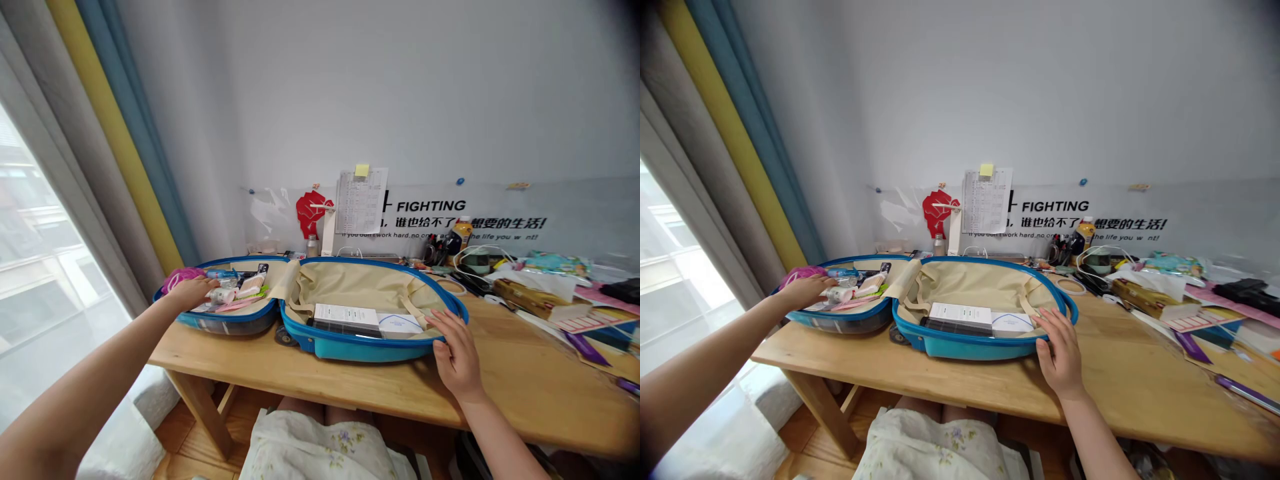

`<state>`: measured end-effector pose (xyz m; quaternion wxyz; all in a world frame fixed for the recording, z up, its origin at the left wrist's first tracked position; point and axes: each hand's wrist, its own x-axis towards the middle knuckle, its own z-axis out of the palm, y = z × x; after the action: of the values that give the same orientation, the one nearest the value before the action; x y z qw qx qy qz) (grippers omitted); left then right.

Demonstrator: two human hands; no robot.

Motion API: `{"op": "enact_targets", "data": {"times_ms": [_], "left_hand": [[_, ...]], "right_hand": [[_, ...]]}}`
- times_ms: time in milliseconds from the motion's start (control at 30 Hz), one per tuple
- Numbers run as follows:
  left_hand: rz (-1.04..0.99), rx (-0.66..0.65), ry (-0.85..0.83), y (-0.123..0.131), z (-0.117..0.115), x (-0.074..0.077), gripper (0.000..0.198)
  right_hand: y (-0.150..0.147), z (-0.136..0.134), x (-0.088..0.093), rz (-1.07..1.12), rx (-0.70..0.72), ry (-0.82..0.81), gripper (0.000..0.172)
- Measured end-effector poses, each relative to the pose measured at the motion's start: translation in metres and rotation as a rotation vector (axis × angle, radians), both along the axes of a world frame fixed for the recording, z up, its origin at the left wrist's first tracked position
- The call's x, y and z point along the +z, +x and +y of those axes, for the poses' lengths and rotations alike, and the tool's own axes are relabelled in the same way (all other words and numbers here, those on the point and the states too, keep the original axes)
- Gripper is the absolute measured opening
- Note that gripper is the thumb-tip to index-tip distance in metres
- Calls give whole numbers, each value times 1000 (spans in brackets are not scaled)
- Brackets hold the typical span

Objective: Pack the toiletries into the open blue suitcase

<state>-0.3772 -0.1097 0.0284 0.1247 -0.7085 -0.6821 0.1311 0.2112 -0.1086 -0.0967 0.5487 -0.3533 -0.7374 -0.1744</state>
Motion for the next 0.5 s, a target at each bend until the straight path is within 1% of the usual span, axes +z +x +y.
{"op": "enact_targets", "data": {"times_ms": [67, 167, 267, 333, 400, 467, 500], "left_hand": [[-16, -7, 14, 2, -5, 7, 39], [-52, -15, 51, 11, -11, 24, 41], [-105, -47, 92, 36, -11, 46, 46], [-160, -115, 111, 65, -5, 59, 50], [-240, -231, 105, 103, 6, 69, 50], [-287, -327, 61, 145, 22, 73, 48], [-304, -367, 26, 167, 31, 72, 47]], "right_hand": [[0, 0, 1, -8, -1, 0, 34], [-1, 0, 1, -10, -4, 12, 34], [-1, 0, 1, -7, -6, 20, 34], [-1, 0, 1, -10, -15, 20, 35], [-1, 0, 1, -14, -23, 21, 35], [-1, 0, 1, -16, -22, 20, 36], [-1, 0, 0, -17, -20, 18, 36]]}}
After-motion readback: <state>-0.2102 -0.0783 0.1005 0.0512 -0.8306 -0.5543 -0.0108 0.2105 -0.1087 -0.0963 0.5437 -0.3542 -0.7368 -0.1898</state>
